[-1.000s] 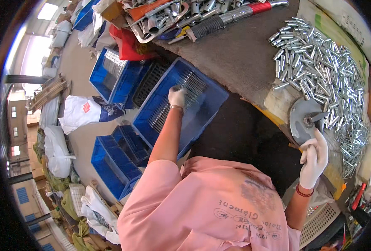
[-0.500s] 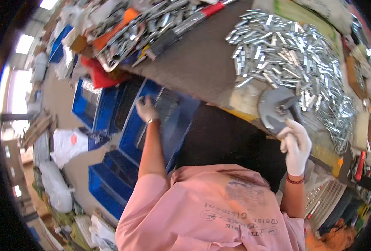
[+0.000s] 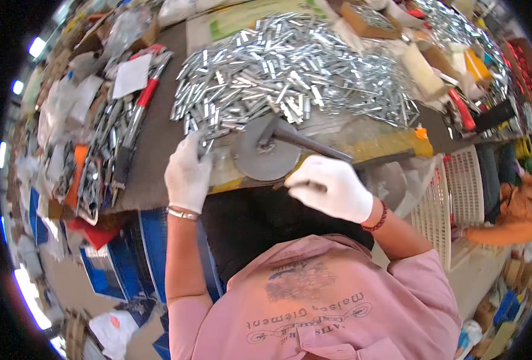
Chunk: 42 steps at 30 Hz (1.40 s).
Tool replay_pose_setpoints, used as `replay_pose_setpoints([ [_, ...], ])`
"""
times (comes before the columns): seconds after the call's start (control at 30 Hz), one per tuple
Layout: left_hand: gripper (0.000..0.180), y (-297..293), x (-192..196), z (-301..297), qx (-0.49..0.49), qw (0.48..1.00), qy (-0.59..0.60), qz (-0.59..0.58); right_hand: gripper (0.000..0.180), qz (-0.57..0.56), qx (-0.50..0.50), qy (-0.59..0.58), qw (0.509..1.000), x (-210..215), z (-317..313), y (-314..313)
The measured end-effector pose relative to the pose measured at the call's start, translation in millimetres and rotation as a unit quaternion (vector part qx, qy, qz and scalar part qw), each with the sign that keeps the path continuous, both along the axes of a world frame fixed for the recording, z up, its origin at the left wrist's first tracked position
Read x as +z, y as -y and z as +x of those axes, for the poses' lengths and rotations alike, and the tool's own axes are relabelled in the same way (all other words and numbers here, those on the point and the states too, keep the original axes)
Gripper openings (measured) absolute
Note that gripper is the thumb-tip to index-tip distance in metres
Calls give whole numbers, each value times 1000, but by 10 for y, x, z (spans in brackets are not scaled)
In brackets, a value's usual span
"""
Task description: Assembling small metal tubes into a jig and tapping them with a hammer in a workshop setting.
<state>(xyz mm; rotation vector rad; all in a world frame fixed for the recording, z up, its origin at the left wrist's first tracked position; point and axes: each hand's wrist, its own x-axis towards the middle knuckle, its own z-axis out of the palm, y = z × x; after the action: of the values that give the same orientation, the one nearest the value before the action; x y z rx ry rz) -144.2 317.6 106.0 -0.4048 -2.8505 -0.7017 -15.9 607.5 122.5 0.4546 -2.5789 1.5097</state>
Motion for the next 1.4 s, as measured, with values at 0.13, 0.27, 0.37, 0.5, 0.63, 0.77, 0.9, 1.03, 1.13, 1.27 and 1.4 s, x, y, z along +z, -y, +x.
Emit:
replay_pose_setpoints([
  [0.13, 43, -12, 66, 27, 2, 984, 78, 158, 9, 270, -239, -89, 928, 29, -51, -700],
  [0.27, 43, -105, 167, 181, -31, 862, 255, 438, 1, 441, -301, -141, 834, -231, -280, -1360],
  [0.37, 29, -291, 209, 377, -50, 862, 302, 403, 5, 477, -254, -162, 826, -282, -473, -1433],
  [0.5, 12, -435, 2, 460, -110, 906, 242, 329, 8, 464, -210, -189, 840, -239, -563, -1402],
  [0.63, 14, -467, -12, 414, -180, 949, 98, 241, 8, 391, -198, -145, 887, -100, -449, -1074],
  [0.77, 10, -472, 0, 394, -166, 968, 88, 168, 14, 224, -75, -131, 963, 78, -267, -385],
  [0.9, 9, -445, 26, 345, -199, 969, 62, 131, 7, 238, -63, -106, 963, -87, -291, -87],
  [1.03, 10, -444, 28, 349, -203, 969, 38, 137, 6, 233, -61, -117, 963, -138, -375, 3],
  [1.13, 10, -440, -6, 321, -198, 970, 42, 136, 5, 235, -54, -124, 963, -144, -417, 48],
  [1.27, 10, -441, -32, 312, -204, 970, 30, 128, 4, 248, -50, -112, 961, -152, -454, 57],
  [1.4, 10, -429, -55, 343, -210, 969, 20, 127, 4, 248, -30, -100, 963, -127, -457, 67],
])
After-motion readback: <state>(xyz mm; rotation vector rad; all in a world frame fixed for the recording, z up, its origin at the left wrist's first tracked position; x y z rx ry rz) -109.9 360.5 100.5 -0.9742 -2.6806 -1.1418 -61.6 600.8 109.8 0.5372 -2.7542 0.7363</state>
